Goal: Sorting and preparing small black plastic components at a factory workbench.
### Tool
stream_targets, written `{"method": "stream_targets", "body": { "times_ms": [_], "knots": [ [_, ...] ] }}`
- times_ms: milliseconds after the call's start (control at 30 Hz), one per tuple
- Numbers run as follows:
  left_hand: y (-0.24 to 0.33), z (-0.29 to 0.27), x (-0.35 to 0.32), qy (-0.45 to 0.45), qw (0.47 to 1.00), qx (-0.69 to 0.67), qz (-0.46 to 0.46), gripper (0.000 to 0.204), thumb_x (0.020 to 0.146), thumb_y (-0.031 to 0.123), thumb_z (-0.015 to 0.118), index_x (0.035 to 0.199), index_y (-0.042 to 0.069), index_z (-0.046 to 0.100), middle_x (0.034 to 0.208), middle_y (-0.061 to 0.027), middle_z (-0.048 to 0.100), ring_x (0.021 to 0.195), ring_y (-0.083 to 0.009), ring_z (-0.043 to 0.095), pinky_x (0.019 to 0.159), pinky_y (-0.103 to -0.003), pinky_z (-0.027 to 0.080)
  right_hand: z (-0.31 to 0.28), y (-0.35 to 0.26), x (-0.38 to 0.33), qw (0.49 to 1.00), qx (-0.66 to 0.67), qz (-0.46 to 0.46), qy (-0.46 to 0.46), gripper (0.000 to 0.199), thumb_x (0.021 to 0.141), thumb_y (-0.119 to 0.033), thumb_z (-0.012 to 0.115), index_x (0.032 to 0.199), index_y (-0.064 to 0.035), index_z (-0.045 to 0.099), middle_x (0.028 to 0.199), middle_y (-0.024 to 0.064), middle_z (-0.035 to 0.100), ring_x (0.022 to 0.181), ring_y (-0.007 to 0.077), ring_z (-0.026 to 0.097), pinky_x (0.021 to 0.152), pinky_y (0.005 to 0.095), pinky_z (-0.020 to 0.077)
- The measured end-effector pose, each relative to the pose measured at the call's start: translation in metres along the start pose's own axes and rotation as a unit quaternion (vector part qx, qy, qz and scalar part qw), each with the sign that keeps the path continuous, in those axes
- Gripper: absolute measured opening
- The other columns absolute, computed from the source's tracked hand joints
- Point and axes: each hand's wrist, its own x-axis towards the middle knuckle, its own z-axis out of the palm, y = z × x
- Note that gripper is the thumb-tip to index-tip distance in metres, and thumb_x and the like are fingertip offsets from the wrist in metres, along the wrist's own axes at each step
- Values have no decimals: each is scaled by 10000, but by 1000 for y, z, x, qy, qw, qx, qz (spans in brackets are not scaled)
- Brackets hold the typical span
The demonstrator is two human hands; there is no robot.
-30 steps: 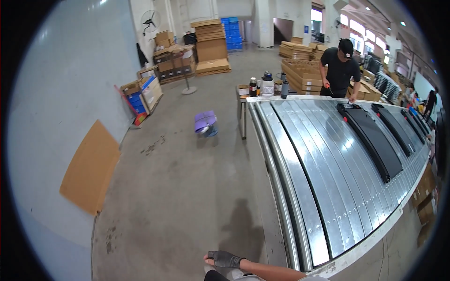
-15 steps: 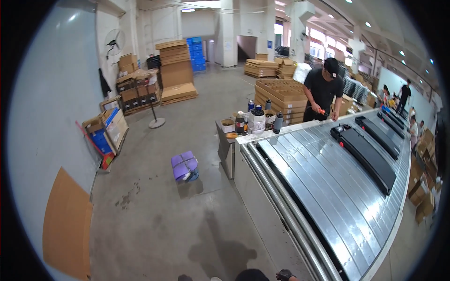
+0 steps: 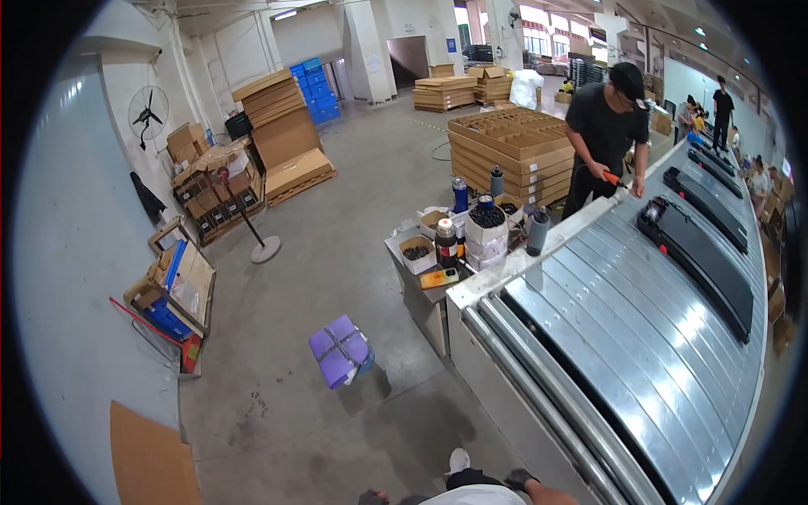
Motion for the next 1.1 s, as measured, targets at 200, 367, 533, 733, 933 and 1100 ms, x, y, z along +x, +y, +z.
{"method": "stream_targets", "body": {
  "times_ms": [200, 367, 533, 733, 933, 1100],
  "knots": [
    [-49, -29, 138, -39, 990, 37, -131, 332, 924, 341, 558, 834, 31, 636, 716, -74, 597, 624, -179, 515, 588, -314, 429, -304, -261, 106, 880, 459, -117, 36, 287, 863, -314, 647, 983, -54, 659, 856, 45, 669, 731, 143, 629, 678, 277, 501],
    [75, -68, 263, -87, 980, 148, -96, 366, 973, 309, 436, 952, 7, 642, 872, -77, 613, 781, -206, 520, 696, -336, 422, -414, -362, 196, 888, 430, -155, 40, 377, 881, -353, 633, 1070, -28, 660, 877, 69, 675, 796, 153, 646, 757, 301, 514],
    [210, -134, 457, -165, 779, 547, 257, 333, 825, 335, 537, 913, 56, 696, 938, -168, 699, 852, -338, 667, 784, -425, 515, -479, -444, 254, 931, 288, -206, 88, 370, 877, -374, 636, 1057, -52, 659, 940, 103, 688, 862, 214, 649, 805, 334, 501],
    [404, -200, 632, -27, 954, 148, 261, 305, 873, 299, 543, 832, 46, 708, 791, -149, 696, 738, -261, 666, 663, -372, 495, -584, -501, 318, 916, 308, -206, 153, 296, 862, -273, 648, 1041, -38, 639, 928, 141, 679, 893, 258, 653, 813, 348, 492],
    [590, -205, 656, -109, 961, -153, 202, 238, 892, 222, 602, 991, 19, 677, 771, -69, 692, 674, -149, 637, 619, -284, 495, -655, -505, 407, 855, 405, -157, 284, 179, 857, -182, 636, 976, -49, 628, 886, 145, 668, 855, 280, 664, 764, 348, 514],
    [653, -196, 660, -170, 961, -49, 215, 230, 875, 142, 626, 1044, -11, 655, 827, -91, 693, 746, -154, 652, 718, -289, 531, -719, -510, 448, 849, 380, -113, 349, 173, 850, -184, 644, 971, -62, 626, 898, 141, 673, 839, 285, 673, 725, 358, 526]
  ]
}}
